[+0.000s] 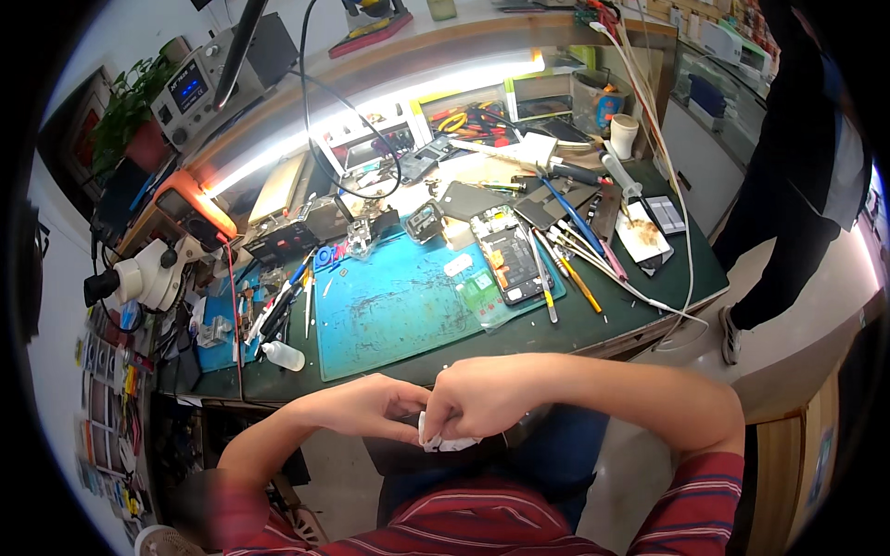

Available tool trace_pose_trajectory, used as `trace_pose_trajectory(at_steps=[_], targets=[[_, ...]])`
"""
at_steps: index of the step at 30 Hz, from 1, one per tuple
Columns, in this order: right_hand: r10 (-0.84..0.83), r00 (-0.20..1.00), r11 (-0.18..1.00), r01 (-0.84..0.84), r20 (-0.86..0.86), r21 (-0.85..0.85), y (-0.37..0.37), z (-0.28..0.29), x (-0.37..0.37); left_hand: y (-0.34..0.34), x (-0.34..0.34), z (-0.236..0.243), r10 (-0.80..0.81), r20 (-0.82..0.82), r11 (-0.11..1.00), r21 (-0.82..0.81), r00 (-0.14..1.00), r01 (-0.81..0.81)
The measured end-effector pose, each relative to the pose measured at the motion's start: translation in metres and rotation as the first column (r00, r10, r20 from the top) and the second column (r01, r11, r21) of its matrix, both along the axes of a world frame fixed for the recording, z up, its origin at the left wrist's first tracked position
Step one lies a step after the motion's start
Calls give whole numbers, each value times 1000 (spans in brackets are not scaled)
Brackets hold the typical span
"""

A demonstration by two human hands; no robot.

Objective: The person reassembles a smartphone by aligning and snapping the back cover onto the chassis, then uses a hot air gun to heat the edges. They wipe the back surface with a cloth and handle the internal motherboard assembly.

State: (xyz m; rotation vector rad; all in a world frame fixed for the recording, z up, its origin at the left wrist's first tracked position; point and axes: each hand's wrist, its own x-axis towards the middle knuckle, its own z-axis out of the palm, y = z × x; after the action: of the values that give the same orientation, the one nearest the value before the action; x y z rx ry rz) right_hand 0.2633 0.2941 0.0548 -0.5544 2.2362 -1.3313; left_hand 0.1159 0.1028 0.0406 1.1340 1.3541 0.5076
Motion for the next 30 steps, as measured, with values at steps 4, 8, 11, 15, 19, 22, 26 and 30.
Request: trace_pose_trajectory(at_steps=[4,8,11,15,19,22,26,30], targets=[[-97,961,986,57,-257,-159,28,15,7,-20,-1,-17,87,28,976,200,996,-90],[-383,884,860,235,-268,-453,54,7,14,-20,7,-11,74,237,996,28,969,-83],[-489,817,838,343,-307,-424,52,-14,13,-23,14,-23,131,334,988,28,933,-149],[-461,811,863,315,-360,-394,42,-38,10,-23,31,-27,211,424,962,69,881,-264],[-392,868,885,265,-306,-383,41,-53,12,-20,34,-25,189,261,960,153,947,-234],[-327,891,902,196,-315,-384,37,-55,12,-14,30,-13,118,126,985,109,985,-132],[-286,901,903,140,-326,-407,32,-56,8,-19,28,-21,155,257,981,71,954,-179],[-293,898,892,133,-329,-432,31,-60,8,-18,26,-20,211,428,971,10,879,-238]])
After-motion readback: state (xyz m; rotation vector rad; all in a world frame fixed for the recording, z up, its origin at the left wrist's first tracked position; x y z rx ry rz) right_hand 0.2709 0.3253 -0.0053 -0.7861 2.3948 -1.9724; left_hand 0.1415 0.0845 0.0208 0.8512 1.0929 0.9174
